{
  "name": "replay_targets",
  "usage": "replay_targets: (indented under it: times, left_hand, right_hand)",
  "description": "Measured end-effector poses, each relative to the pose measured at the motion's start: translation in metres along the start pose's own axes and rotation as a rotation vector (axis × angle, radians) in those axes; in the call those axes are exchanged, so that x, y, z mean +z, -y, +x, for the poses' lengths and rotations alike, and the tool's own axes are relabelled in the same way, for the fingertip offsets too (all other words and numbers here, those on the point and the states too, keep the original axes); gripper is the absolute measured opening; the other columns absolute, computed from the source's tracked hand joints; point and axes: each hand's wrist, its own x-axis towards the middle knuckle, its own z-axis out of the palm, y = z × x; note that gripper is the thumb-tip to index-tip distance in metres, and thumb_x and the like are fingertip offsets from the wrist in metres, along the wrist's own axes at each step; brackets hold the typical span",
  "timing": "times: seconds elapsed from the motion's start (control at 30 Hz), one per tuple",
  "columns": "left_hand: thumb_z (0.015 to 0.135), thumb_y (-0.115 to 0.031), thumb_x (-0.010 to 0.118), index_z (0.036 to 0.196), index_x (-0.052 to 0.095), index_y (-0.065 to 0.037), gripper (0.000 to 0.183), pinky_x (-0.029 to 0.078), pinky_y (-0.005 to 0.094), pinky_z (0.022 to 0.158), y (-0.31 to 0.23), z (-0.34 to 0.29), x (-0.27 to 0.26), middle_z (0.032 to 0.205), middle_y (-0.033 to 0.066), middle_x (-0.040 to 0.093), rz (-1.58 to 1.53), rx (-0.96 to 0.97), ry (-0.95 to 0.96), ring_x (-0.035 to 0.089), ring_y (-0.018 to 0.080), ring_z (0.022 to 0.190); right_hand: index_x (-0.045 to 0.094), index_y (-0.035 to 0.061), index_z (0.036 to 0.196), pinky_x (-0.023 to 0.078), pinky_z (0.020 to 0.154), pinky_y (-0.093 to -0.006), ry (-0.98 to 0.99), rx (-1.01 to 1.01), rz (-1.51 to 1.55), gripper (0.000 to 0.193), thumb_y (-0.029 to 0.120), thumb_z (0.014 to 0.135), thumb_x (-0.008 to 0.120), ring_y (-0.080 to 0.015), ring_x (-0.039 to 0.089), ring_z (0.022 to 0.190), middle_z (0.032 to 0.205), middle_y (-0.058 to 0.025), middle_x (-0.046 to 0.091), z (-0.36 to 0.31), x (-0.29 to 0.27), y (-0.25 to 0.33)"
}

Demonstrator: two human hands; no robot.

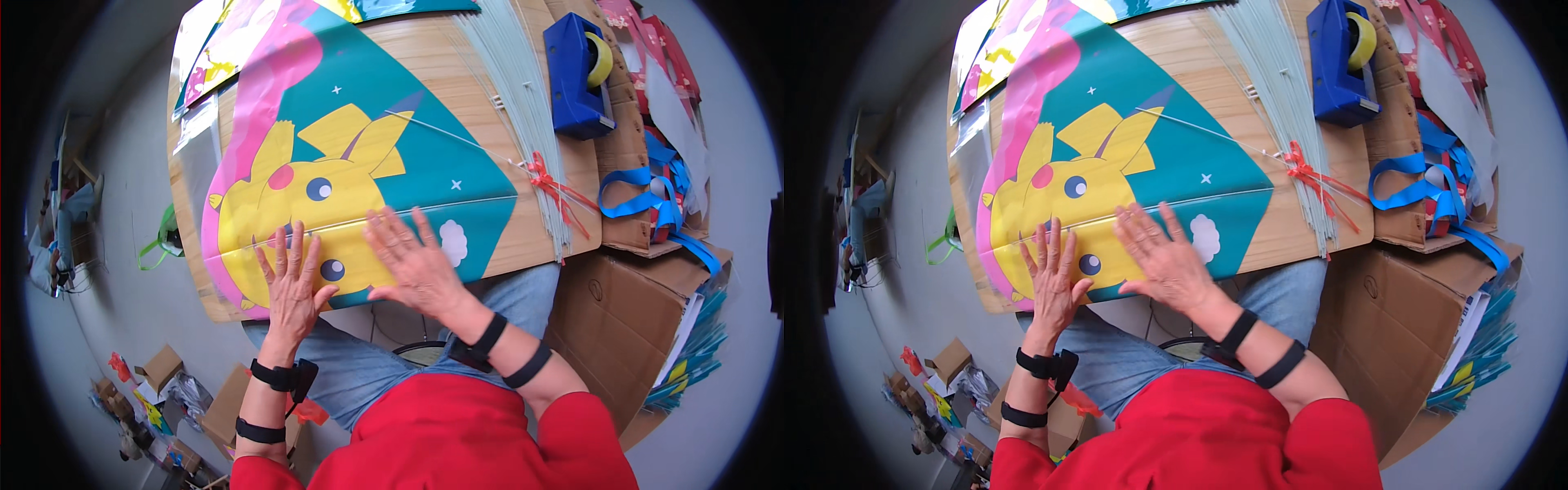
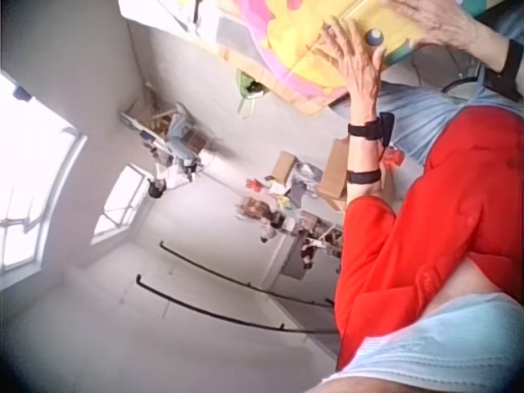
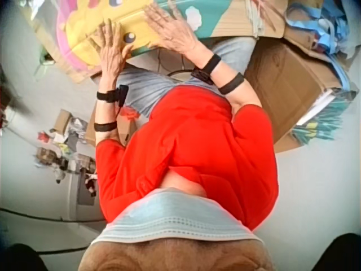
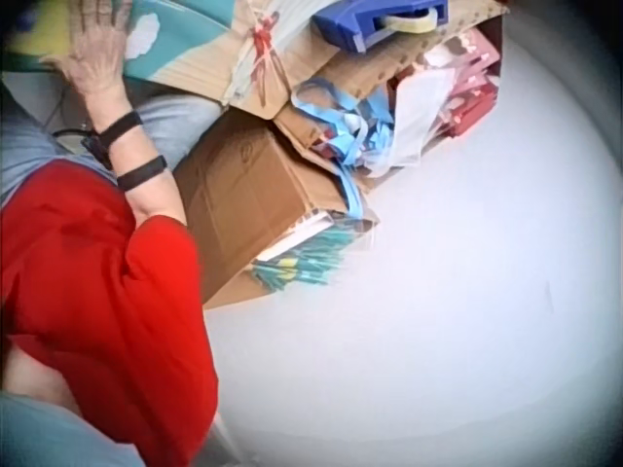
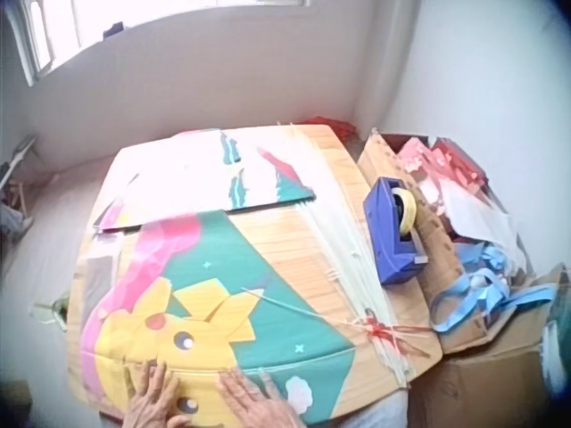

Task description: The person assembles a Pikachu-themed kite by inserting a white rod into a sleeve on the kite's surface and securing it with red string. They then use a tape dispenser to apply tape to the kite.

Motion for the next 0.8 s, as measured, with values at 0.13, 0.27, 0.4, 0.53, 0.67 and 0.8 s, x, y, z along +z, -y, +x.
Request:
replay_targets:
  times: [0.13, 0.27, 0.4, 0.53, 0.67, 0.8]
  left_hand:
    - [0.089, -0.057, 0.044, 0.146, 0.032, -0.009, 0.075, -0.002, 0.0521, 0.116, 0.005, 0.000, 0.004, 0.157, 0.0132, 0.014, 0.010, -0.025, 0.025, 0.006, 0.0344, 0.145]
    - [0.090, -0.050, 0.048, 0.147, 0.029, -0.008, 0.074, 0.000, 0.0491, 0.117, 0.029, -0.017, 0.010, 0.157, 0.0122, 0.014, -0.052, -0.108, 0.000, 0.005, 0.0332, 0.146]
    - [0.088, -0.035, 0.054, 0.150, 0.021, -0.008, 0.076, -0.002, 0.0497, 0.116, 0.041, -0.023, 0.013, 0.158, 0.0112, 0.011, -0.084, -0.209, -0.085, 0.003, 0.0322, 0.146]
    - [0.088, -0.036, 0.053, 0.150, 0.018, -0.006, 0.077, -0.002, 0.0493, 0.116, 0.053, -0.029, 0.024, 0.158, 0.0114, 0.010, -0.046, -0.279, -0.121, 0.003, 0.0318, 0.146]
    - [0.089, -0.037, 0.053, 0.151, 0.015, -0.007, 0.078, -0.002, 0.0486, 0.116, 0.073, -0.038, 0.029, 0.158, 0.0110, 0.009, -0.068, -0.299, -0.139, 0.002, 0.0322, 0.146]
    - [0.088, -0.037, 0.055, 0.151, 0.015, -0.009, 0.080, -0.001, 0.0469, 0.116, 0.080, -0.038, 0.021, 0.159, 0.0109, 0.008, -0.043, -0.292, -0.148, 0.001, 0.0320, 0.146]
  right_hand:
    - [0.030, 0.0064, 0.146, 0.007, 0.116, -0.0515, 0.021, 0.037, 0.046, 0.093, 0.058, 0.074, 0.058, -0.0268, 0.014, 0.145, 0.155, -0.0099, 0.021, -0.008, 0.003, -0.006]
    - [0.030, 0.0074, 0.146, 0.008, 0.116, -0.0518, 0.016, 0.176, -0.131, 0.091, 0.057, 0.075, 0.059, -0.0281, 0.015, 0.145, 0.155, -0.0111, 0.021, -0.040, -0.024, -0.031]
    - [0.029, 0.0069, 0.146, 0.010, 0.116, -0.0527, -0.115, 0.171, -0.073, 0.090, 0.054, 0.076, 0.061, -0.0298, 0.015, 0.144, 0.155, -0.0144, 0.021, -0.037, -0.028, -0.026]
    - [0.029, 0.0036, 0.145, 0.010, 0.116, -0.0513, -0.078, 0.102, -0.006, 0.090, 0.052, 0.077, 0.061, -0.0303, 0.014, 0.144, 0.155, -0.0161, 0.020, -0.010, -0.015, -0.025]
    - [0.029, -0.0005, 0.144, 0.010, 0.117, -0.0499, -0.107, 0.236, -0.107, 0.091, 0.051, 0.077, 0.061, -0.0297, 0.014, 0.144, 0.154, -0.0164, 0.020, -0.035, -0.021, -0.056]
    - [0.027, -0.0013, 0.145, 0.009, 0.117, -0.0485, -0.120, 0.363, -0.152, 0.089, 0.049, 0.079, 0.061, -0.0299, 0.011, 0.145, 0.155, -0.0175, 0.018, -0.064, -0.035, -0.074]
